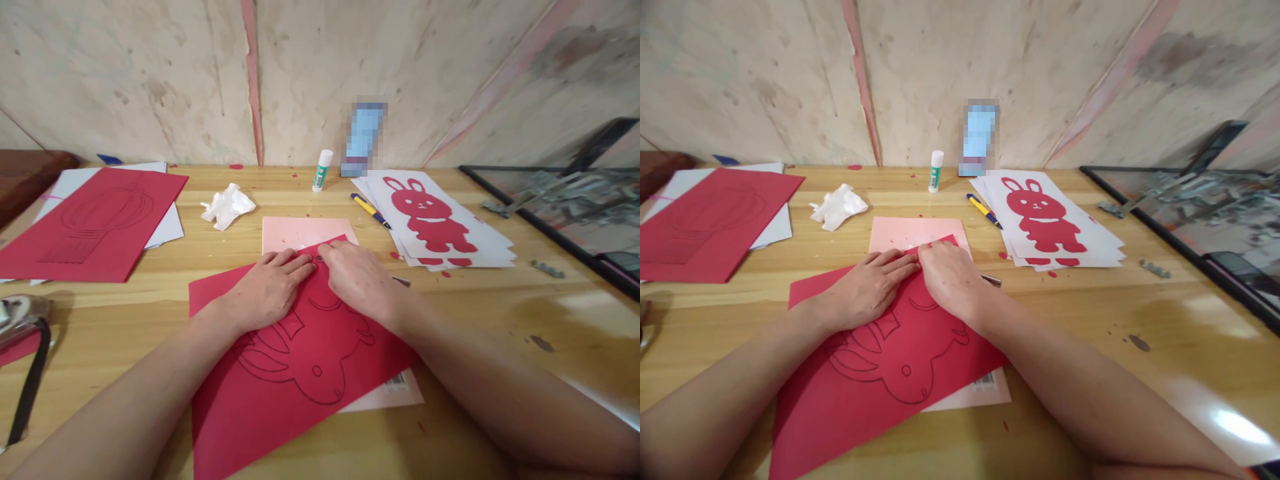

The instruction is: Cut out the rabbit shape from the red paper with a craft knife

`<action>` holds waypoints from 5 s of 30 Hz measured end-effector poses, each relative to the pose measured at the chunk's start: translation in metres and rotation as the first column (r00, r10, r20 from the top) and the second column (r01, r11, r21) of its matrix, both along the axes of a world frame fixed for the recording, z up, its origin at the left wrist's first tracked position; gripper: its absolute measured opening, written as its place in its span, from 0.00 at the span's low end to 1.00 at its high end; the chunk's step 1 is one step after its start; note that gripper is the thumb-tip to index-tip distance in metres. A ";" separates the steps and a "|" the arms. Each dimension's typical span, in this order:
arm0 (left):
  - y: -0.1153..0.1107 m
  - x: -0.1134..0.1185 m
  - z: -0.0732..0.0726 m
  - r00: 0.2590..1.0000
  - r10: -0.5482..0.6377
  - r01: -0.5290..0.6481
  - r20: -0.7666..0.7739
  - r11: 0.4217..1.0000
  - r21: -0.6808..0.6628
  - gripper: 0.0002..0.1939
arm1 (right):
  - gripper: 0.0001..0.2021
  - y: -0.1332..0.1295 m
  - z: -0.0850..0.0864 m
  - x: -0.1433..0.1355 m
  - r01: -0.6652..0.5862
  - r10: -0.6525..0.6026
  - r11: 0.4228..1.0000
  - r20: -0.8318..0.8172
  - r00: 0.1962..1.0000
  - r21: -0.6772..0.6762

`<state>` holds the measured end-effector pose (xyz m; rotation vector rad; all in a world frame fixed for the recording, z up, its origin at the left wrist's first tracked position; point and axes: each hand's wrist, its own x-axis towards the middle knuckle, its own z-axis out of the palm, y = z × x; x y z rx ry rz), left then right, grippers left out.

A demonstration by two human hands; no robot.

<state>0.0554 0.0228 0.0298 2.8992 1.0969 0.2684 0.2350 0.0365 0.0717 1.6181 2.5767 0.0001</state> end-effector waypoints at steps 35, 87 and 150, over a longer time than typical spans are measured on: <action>-0.002 -0.001 0.000 1.000 0.001 -0.001 -0.010 1.000 0.008 0.23 | 0.15 -0.006 0.003 0.005 -0.015 0.015 0.999 -0.013 1.000 0.049; 0.000 0.001 0.004 1.000 -0.007 0.007 -0.021 1.000 0.002 0.25 | 0.17 -0.011 0.008 0.002 -0.042 0.042 0.999 0.041 0.998 -0.001; -0.007 -0.009 -0.002 0.997 0.058 -0.064 0.060 0.993 0.101 0.20 | 0.06 0.044 -0.032 0.046 -0.176 0.155 0.984 -0.370 0.916 -0.025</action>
